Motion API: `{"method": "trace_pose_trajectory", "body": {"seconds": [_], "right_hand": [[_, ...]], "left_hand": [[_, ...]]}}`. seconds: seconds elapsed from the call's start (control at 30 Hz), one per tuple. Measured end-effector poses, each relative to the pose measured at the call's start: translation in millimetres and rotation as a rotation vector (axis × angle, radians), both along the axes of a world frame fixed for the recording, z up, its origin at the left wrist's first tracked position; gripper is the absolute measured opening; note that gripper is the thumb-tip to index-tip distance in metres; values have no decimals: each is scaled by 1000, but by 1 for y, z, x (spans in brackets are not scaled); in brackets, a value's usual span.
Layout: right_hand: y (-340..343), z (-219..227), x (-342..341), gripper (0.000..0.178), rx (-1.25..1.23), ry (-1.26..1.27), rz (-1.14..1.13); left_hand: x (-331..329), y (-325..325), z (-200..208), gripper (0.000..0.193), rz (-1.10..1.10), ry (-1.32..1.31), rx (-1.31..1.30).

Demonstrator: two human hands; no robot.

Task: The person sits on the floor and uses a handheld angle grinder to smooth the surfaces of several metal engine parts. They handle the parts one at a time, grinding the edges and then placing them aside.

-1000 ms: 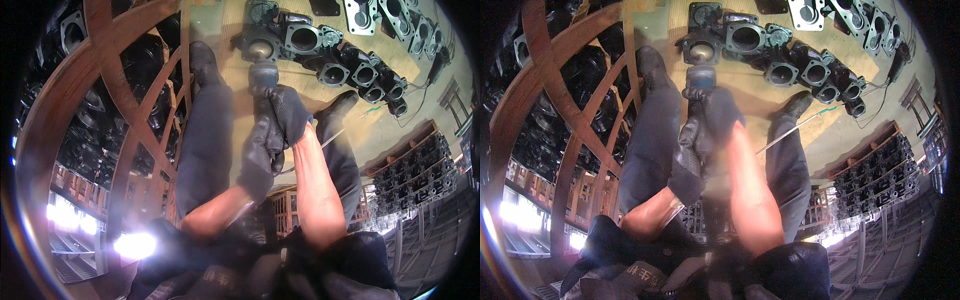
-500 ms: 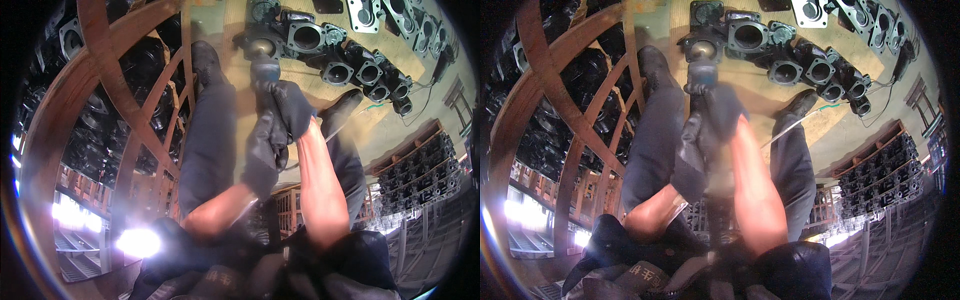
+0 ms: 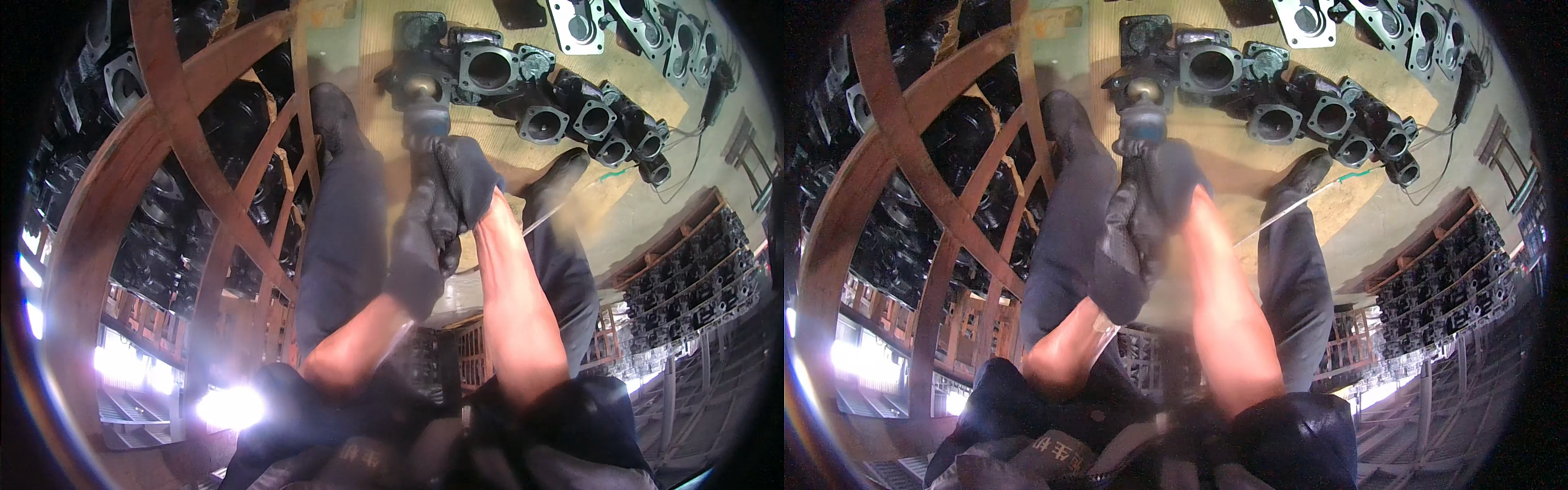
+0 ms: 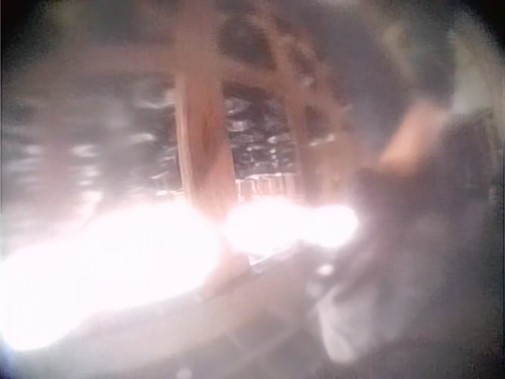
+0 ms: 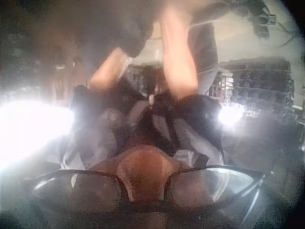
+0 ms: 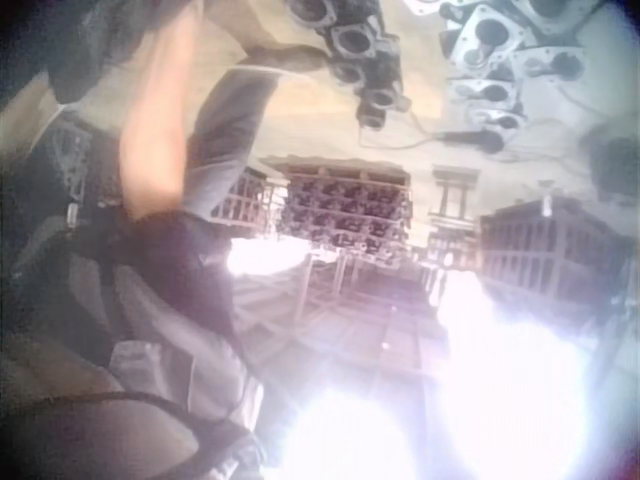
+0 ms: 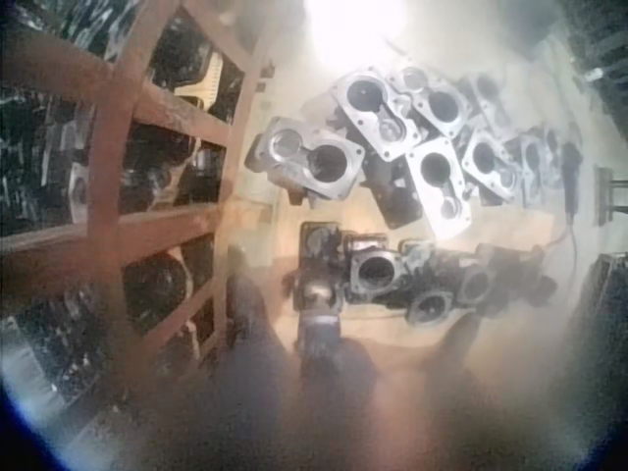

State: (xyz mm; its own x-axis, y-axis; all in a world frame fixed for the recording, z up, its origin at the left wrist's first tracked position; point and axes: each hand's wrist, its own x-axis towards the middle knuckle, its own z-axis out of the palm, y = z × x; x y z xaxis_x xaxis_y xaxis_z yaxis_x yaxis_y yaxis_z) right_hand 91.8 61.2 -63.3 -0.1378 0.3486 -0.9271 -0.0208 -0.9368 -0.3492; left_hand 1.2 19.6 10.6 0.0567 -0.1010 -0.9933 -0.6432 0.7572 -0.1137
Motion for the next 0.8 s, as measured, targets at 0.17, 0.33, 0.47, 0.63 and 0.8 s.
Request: {"method": "trace_pose_trajectory", "body": {"seconds": [0.17, 0.33, 0.47, 0.63, 0.8], "right_hand": [[-27, -49, 10, 27, -195, 14, -46], [-5, 7, 3, 30, -187, 71, -181], [2, 1, 1, 30, -68, 37, -106], [-8, -30, -10, 30, -57, 32, 32], [-14, -25, -4, 31, -101, 19, 58]], "left_hand": [[4, 5, -14, 30, 20, 44, 43], [0, -8, 4, 29, 62, -67, 97], [-18, -31, -12, 22, 269, -167, 67], [-9, -14, -10, 23, -12, -7, 217], [-5, -1, -13, 32, -79, -14, 139]]}}
